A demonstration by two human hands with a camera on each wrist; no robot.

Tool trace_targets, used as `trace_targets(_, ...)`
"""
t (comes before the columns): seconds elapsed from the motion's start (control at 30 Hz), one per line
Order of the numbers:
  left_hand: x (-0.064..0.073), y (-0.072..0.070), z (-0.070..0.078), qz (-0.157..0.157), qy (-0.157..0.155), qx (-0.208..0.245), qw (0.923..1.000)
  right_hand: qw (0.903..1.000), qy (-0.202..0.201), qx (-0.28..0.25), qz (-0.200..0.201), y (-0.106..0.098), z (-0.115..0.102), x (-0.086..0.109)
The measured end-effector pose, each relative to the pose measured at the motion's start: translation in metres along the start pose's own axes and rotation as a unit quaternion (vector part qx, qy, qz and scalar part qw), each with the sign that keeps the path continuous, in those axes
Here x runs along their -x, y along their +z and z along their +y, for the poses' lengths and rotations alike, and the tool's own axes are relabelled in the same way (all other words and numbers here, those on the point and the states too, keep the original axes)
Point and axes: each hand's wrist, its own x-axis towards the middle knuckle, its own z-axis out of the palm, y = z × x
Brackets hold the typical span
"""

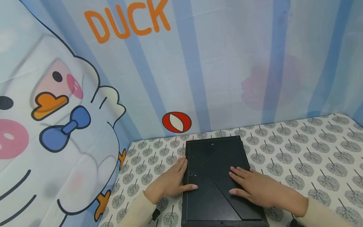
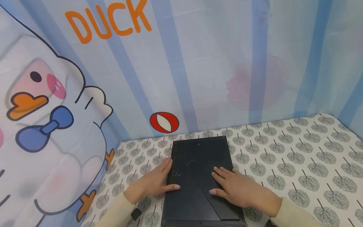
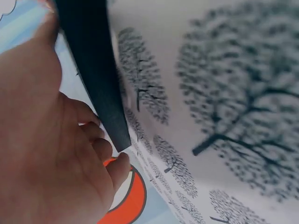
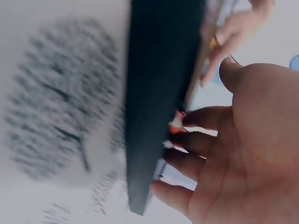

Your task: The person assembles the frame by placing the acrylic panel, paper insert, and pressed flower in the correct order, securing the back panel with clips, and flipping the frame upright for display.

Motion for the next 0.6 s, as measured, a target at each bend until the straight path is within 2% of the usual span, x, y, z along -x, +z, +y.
trace_targets(0.13,0.006,0.005,0.001,-0.004,0.018,-0.033,0.9993,0.9996,0.004,-0.027,0.005,-0.015,-0.001,-0.004)
trace_targets(0.23,0.009,0.007,0.001,-0.001,0.023,-0.056,0.9982,0.9994,-0.006,-0.026,0.022,-0.025,0.002,-0.011)
trace_targets(0.5,0.012,0.01,0.003,-0.001,0.009,-0.061,0.9981,0.9964,-0.03,-0.018,0.077,-0.04,0.028,-0.034)
trace_targets(0.6,0.012,0.01,0.004,0.003,0.009,-0.065,0.9978,0.9953,-0.026,-0.011,0.093,-0.042,0.037,-0.044)
